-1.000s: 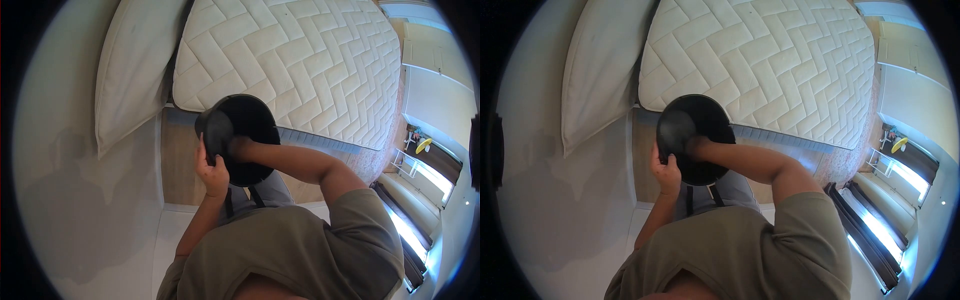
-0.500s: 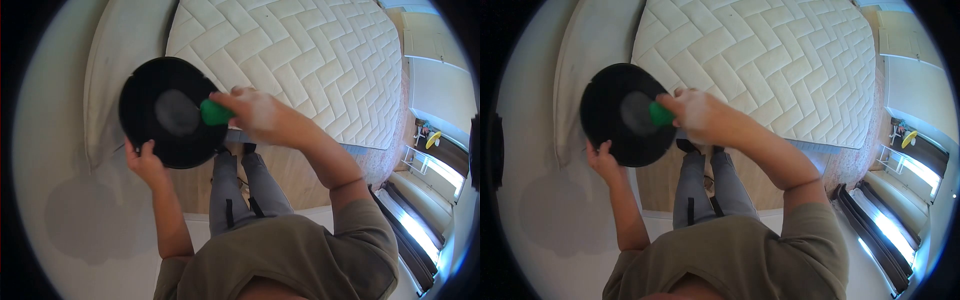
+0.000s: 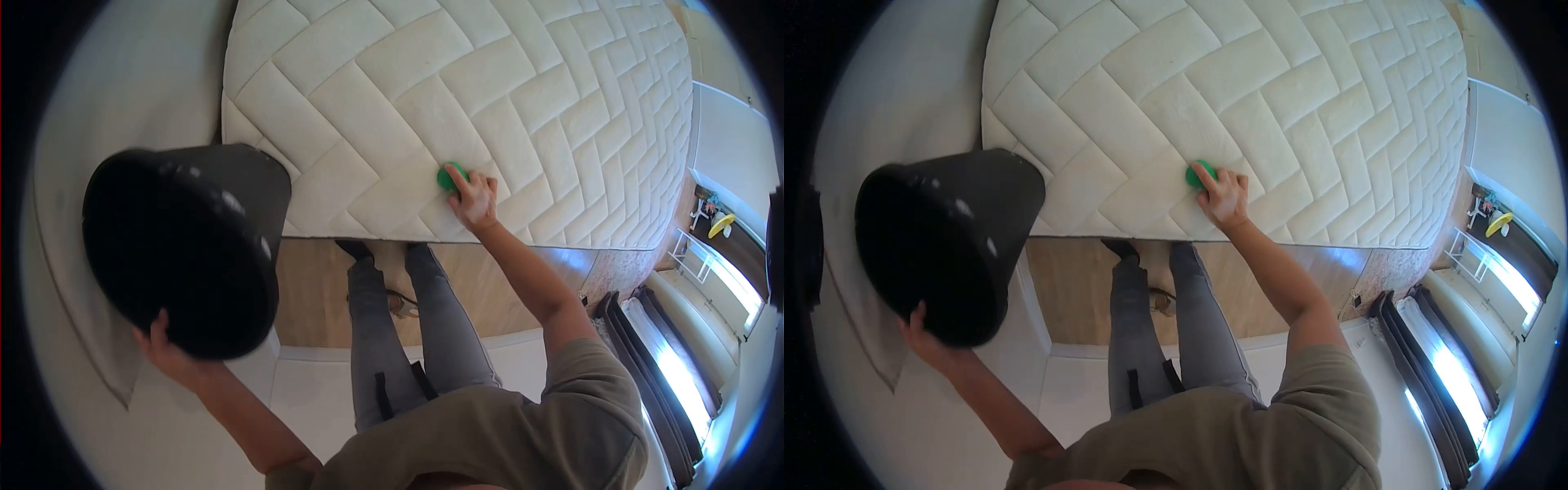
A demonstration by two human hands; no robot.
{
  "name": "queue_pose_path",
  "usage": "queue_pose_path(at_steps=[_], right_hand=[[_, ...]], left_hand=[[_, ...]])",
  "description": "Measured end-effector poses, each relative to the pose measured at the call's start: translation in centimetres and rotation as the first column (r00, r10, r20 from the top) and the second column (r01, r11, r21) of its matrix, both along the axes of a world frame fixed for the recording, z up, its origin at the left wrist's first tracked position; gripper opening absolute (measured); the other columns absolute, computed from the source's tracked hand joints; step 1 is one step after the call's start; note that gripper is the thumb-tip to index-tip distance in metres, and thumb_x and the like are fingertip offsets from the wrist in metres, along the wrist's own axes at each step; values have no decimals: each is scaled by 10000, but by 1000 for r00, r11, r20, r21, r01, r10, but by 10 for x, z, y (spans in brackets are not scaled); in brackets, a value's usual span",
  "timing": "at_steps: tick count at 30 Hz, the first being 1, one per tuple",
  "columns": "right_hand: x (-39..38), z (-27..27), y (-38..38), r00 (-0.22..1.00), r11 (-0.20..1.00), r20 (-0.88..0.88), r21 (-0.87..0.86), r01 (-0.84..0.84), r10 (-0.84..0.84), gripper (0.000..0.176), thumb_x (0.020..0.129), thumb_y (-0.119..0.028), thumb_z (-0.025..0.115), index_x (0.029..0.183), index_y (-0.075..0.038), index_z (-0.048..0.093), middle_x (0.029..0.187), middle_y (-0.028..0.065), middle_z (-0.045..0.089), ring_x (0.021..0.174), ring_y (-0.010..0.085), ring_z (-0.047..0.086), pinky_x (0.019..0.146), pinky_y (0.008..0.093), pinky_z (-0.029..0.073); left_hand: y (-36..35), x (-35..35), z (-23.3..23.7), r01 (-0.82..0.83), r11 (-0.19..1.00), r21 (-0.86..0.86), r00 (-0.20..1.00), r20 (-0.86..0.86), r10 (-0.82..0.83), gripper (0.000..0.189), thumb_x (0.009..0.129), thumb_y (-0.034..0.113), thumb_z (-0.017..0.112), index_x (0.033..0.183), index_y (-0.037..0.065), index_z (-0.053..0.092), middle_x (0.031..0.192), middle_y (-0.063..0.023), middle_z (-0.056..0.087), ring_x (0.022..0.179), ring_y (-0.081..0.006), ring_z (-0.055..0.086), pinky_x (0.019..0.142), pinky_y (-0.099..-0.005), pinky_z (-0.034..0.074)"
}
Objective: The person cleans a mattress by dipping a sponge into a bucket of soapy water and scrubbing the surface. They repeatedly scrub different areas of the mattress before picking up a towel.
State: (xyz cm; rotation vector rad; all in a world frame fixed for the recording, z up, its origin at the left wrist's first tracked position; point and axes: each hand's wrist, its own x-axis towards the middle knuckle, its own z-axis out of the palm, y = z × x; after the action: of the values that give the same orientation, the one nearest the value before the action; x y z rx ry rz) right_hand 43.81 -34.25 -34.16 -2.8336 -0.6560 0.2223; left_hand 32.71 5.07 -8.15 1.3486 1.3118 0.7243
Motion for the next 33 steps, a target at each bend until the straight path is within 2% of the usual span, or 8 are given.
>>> queue_pose_path(at_steps=[5, 8, 14, 17, 20, 22, 28, 33], right_hand=[[143, -42, 157, 926, 962, 379, 251, -105, 3, 364, 721, -235, 603, 1081, -248, 552, 797, 81, 581, 755, 259, 585, 727, 450, 379], [190, -47, 202, 934, 957, 358, 273, -104, 0, 260, 748, -268, 561, 1002, -222, 531, 779, 87, 576, 762, 271, 582, 724, 449, 382], [19, -3, -10, 993, 993, -19, -12, -116, 116, 362, 670, -250, 657, 1027, -230, 596, 832, 34, 595, 766, 204, 596, 675, 444, 382], [38, -18, 16, 982, 986, 117, 49, -158, 151, 346, 697, -254, 650, 1038, -237, 595, 828, 39, 596, 750, 204, 593, 662, 443, 386], [166, -29, 168, 993, 995, 74, -4, -96, 96, 211, 805, -223, 499, 1014, -203, 524, 869, 89, 594, 828, 269, 588, 733, 466, 376], [206, -33, 221, 941, 952, 339, 297, -79, -27, 197, 783, -213, 493, 975, -190, 529, 801, 93, 594, 775, 276, 596, 765, 457, 362], [44, -18, 20, 990, 990, 39, 47, -136, 134, 331, 690, -243, 634, 1017, -240, 583, 806, 35, 588, 743, 209, 592, 660, 425, 371], [105, -39, 96, 975, 974, 137, 122, -194, 177, 247, 780, -242, 564, 1026, -231, 565, 826, 63, 596, 763, 234, 598, 699, 438, 373]], left_hand=[[4, -4, -9, -103, 994, 22, 992, -75, 104, 530, 648, 113, 595, 1156, -18, 518, 1088, -178, 554, 947, -306, 556, 812, -381, 466], [-15, 16, -1, -160, 980, 121, 954, -237, 185, 530, 663, 120, 585, 1167, -27, 510, 1103, -173, 549, 962, -307, 548, 818, -374, 464], [2, 8, 1, -26, 998, 53, 988, -153, 34, 532, 687, 113, 562, 1199, -17, 498, 1108, -165, 546, 994, -295, 534, 830, -373, 462], [-12, 21, 5, -73, 996, 50, 979, -189, 81, 516, 692, 104, 552, 1191, -14, 503, 1125, -168, 540, 1005, -289, 533, 837, -379, 462], [-13, 12, -1, 22, 999, 41, 993, -119, -17, 510, 694, 98, 546, 1190, -11, 501, 1148, -169, 534, 1013, -292, 531, 842, -383, 465], [-21, 13, -1, -8, 996, 93, 987, -160, 23, 508, 703, 103, 548, 1197, -8, 497, 1160, -168, 529, 1022, -286, 529, 852, -377, 462], [-37, 22, 1, 122, 978, 169, 985, -143, -98, 507, 767, 145, 556, 1243, -3, 463, 1201, -150, 516, 1074, -245, 517, 896, -339, 441], [-38, 8, -8, 312, 882, 353, 939, -256, -230, 490, 808, 151, 547, 1262, -2, 443, 1246, -136, 493, 1107, -224, 506, 925, -322, 431]])
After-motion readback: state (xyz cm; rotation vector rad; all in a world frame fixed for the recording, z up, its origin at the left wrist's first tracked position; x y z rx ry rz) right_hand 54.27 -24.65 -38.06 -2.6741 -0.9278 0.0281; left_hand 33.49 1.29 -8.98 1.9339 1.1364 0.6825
